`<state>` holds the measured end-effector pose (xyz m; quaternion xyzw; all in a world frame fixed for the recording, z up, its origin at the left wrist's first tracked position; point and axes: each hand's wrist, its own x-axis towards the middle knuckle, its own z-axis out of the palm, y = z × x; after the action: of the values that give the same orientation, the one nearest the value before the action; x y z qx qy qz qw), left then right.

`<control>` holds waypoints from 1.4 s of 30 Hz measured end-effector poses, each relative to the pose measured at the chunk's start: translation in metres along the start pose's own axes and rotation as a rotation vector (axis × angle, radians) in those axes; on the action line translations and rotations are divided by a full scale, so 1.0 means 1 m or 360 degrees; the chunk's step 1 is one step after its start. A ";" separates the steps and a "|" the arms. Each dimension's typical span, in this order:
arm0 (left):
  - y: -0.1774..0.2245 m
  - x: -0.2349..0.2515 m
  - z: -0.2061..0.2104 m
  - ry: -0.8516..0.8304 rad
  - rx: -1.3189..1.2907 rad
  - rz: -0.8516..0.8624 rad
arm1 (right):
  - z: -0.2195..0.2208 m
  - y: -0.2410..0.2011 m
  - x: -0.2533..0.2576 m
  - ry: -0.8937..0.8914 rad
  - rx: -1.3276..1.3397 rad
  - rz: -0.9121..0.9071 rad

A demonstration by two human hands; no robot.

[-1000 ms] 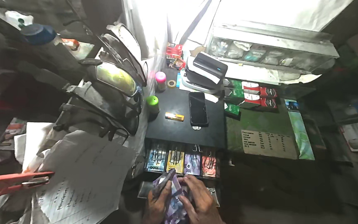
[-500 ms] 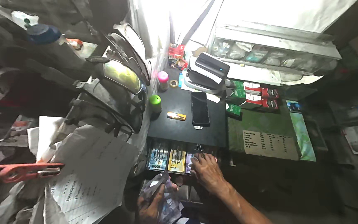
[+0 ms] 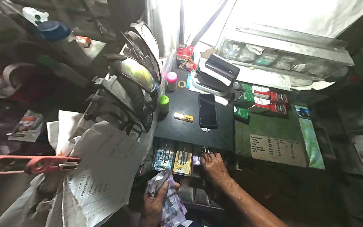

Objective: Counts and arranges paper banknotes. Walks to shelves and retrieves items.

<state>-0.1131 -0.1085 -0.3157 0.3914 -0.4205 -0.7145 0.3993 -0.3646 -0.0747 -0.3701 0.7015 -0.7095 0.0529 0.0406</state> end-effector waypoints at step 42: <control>-0.005 0.009 0.023 -0.0177 0.0242 -0.0037 | -0.059 -0.080 -0.063 0.0364 0.1217 -0.0146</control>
<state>-0.1382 -0.1086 -0.3148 0.3851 -0.4906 -0.7058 0.3360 -0.2849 -0.0056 -0.3180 0.6866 -0.5975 0.3890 -0.1423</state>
